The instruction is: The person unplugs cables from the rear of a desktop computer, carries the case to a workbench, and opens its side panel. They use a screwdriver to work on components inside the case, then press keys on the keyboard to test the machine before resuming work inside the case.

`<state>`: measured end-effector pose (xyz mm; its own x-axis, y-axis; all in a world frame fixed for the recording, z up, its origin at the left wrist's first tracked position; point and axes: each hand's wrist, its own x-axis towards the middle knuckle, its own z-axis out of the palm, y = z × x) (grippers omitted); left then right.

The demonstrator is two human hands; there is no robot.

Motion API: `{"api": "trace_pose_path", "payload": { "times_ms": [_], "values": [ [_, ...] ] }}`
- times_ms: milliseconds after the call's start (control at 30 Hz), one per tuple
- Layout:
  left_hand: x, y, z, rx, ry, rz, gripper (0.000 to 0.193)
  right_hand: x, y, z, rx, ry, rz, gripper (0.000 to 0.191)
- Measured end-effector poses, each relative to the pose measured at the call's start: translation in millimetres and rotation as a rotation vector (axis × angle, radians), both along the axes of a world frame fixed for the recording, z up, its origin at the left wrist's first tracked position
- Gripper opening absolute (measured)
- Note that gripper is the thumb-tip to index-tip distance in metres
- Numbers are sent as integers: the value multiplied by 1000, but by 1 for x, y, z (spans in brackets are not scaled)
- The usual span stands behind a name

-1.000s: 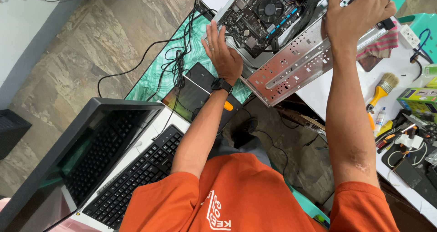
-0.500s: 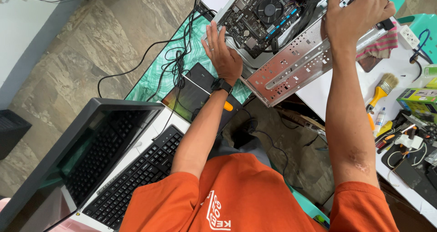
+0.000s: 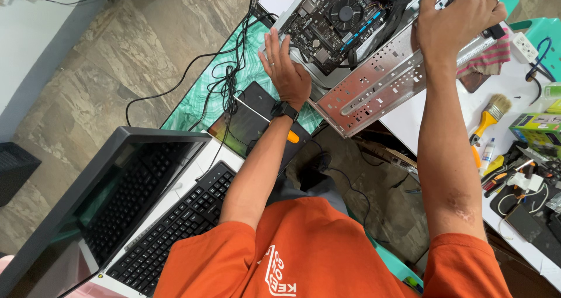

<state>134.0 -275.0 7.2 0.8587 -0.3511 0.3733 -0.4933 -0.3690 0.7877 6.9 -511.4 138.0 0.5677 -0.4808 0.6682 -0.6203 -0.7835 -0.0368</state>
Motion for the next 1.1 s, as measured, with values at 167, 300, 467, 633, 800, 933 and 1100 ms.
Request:
{"api": "trace_pose_path", "payload": {
  "times_ms": [167, 300, 467, 633, 800, 933, 1100],
  "values": [
    [2, 2, 1, -16, -10, -4, 58, 2, -1, 0, 56, 2, 5, 47],
    [1, -2, 3, -22, -4, -8, 56, 2, -4, 1, 43, 6, -31, 45],
    [5, -7, 7, -22, -12, -9, 55, 4, -9, 3, 28, 7, -5, 45],
    [10, -8, 10, -15, -9, -11, 56, 9, -10, 3, 26, 13, -15, 45],
    [12, -8, 12, -25, -22, -2, 56, 11, -12, 3, 4, 6, -2, 42],
    [13, -8, 12, -38, -29, -2, 55, 11, -12, 3, 21, 7, -6, 41],
    [11, -7, 12, -29, -24, -2, 55, 9, -10, 4, 18, 12, -16, 43]
  ]
}}
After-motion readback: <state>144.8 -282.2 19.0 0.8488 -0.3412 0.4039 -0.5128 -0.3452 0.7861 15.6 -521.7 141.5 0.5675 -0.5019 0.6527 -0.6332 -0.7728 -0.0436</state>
